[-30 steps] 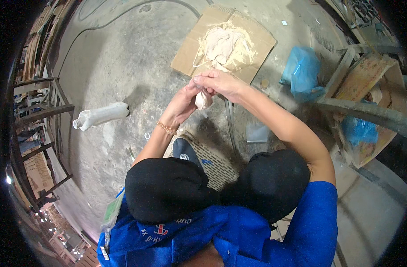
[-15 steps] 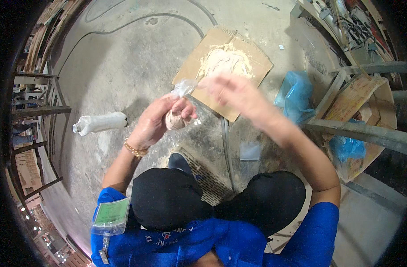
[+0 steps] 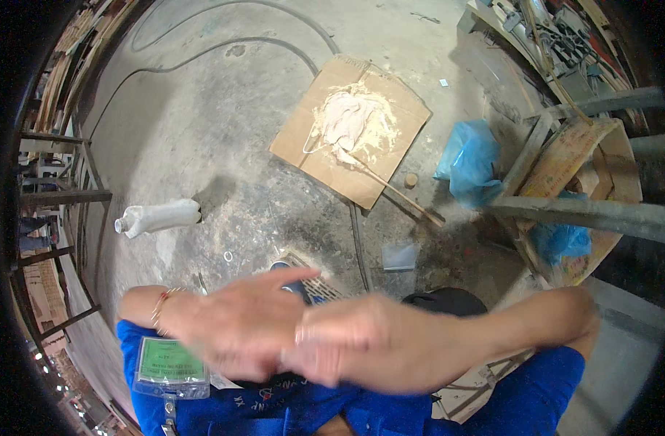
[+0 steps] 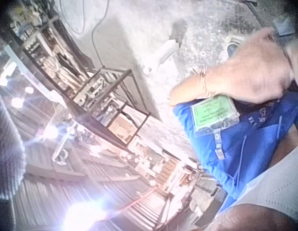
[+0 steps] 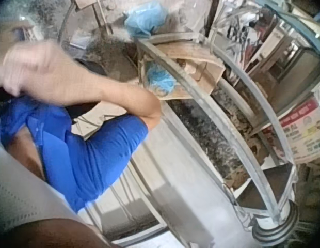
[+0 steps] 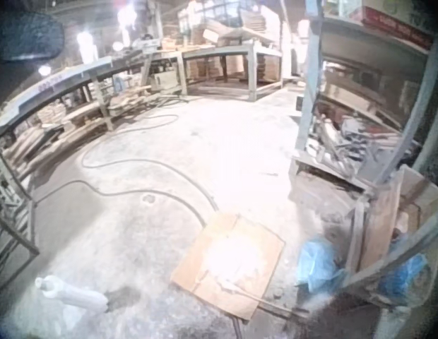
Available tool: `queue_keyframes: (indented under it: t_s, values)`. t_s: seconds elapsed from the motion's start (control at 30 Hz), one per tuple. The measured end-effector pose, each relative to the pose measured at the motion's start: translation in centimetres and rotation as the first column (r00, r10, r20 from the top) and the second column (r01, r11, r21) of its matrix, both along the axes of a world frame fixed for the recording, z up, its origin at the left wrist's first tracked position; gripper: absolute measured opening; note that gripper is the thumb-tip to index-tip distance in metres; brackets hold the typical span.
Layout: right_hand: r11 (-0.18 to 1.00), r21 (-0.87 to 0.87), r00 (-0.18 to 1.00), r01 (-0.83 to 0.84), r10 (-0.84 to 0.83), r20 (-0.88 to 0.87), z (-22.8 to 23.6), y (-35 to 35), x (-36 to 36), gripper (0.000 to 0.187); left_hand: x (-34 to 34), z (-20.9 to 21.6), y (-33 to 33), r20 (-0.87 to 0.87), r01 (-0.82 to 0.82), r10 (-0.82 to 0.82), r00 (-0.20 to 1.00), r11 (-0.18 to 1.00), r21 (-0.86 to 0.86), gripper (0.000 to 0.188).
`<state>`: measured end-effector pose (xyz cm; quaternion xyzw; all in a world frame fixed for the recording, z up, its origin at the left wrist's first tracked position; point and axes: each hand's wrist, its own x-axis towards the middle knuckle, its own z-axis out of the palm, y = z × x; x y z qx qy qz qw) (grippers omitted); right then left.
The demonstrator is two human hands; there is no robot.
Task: The person scoops a white powdery substance from a cardboard sheet into small plastic pouches using a wooden stick, then ties each pouch closed. The person repeats this process for multiple pouches.
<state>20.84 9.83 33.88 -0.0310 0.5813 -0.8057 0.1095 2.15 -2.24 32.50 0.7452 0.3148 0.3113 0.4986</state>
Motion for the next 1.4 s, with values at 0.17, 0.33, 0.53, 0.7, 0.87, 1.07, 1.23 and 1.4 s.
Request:
queue_keyframes:
  t_s: [0.17, 0.33, 0.53, 0.7, 0.87, 1.07, 1.23, 1.4]
  values:
    - [0.997, 0.039, 0.994, 0.061, -0.057, -0.095, 2.0, 0.0, 1.2, 0.029, -0.3, 2.6, 0.3, -0.033, 0.117, -0.120, 0.992, 0.989, -0.090, 0.019]
    - [0.797, -0.153, 0.811, 0.585, -0.572, 0.124, 0.7, 4.2, 2.9, 0.030, -2.3, 0.3, 0.1, 0.010, -0.180, 0.189, 0.982, 0.948, -0.262, 0.024]
    - [0.748, 0.109, 0.726, 0.654, -0.662, 0.187, -6.9, 6.3, -0.3, 0.036, -3.1, -6.9, 3.7, 0.506, -0.166, 0.692, 0.515, 0.659, -0.734, 0.031]
    - [0.874, -0.061, 0.855, 0.482, -0.454, 0.253, -6.1, 4.4, -2.9, 0.032, 0.4, -6.0, 5.1, 0.373, -0.094, 0.625, 0.686, 0.584, -0.806, 0.026]
    - [0.802, -0.364, 0.858, 0.474, -0.328, 0.394, -2.7, 3.9, -1.0, 0.031, 1.3, -4.2, 3.9, 0.536, 0.159, 0.478, 0.696, 0.626, -0.764, 0.020]
    - [0.984, -0.176, 0.988, -0.004, -0.023, -0.155, 1.4, 0.3, 2.2, 0.026, 2.9, 0.1, 1.6, 0.308, 0.287, -0.193, 0.932, 0.911, -0.297, 0.023]
    - [1.000, -0.008, 0.996, -0.019, 0.018, -0.089, 4.1, -0.7, 3.2, 0.034, 2.8, 2.6, 1.0, 0.162, 0.259, -0.226, 0.961, 0.939, -0.227, 0.025]
    - [0.995, 0.092, 0.997, -0.028, 0.034, -0.066, 4.9, 0.0, 5.1, 0.028, 2.8, 3.1, -0.3, 0.231, 0.265, -0.194, 0.953, 0.903, -0.337, 0.012]
